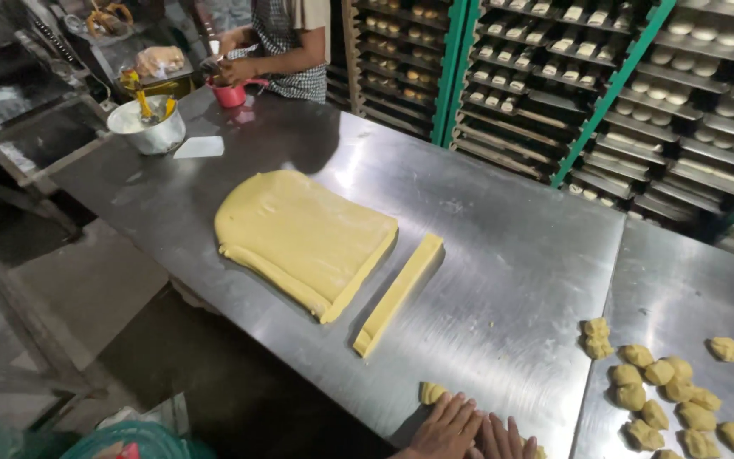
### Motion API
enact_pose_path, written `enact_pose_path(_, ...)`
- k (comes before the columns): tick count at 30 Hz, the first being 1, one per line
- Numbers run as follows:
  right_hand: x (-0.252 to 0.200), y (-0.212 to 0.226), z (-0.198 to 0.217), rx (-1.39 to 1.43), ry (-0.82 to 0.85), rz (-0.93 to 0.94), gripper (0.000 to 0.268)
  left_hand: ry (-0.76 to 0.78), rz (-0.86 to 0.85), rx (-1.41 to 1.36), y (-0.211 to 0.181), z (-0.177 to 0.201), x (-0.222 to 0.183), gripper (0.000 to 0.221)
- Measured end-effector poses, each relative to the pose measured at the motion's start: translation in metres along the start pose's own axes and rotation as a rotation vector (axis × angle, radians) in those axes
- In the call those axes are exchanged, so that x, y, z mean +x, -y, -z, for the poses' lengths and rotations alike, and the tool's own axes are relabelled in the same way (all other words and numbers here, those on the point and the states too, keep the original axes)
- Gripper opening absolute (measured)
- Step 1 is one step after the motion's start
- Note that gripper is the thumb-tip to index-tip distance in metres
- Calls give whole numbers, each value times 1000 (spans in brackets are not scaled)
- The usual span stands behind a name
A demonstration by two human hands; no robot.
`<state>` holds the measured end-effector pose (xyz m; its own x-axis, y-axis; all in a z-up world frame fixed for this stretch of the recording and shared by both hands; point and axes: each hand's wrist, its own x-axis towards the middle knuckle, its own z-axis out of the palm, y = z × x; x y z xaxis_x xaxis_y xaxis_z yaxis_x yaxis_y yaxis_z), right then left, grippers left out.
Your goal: Shaping and cutting dough strips on a stainless steel work surface in a commercial bakery setting.
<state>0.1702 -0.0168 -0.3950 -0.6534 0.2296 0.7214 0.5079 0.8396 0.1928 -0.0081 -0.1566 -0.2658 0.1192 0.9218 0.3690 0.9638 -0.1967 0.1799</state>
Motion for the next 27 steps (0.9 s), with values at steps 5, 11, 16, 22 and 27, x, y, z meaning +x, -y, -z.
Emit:
enact_pose_path(5,11,-16,-32,-121,145,-114,69,-8,161,-306,21,0,41,56)
enact_pose_path(11,128,-40,3,14,209,-398,68,329,365,-139,47,85,150,75)
enact_pose_path(16,193,-60,60,-55,559,-354,74,335,392,-48,56,94,161,78)
enact_pose_path(22,135,-38,88,47,355,-176,77,92,210,-146,33,101,60,68)
enact_pose_path(27,120,-31,70,-66,308,-182,75,-42,-22,180,33,29,-23,60)
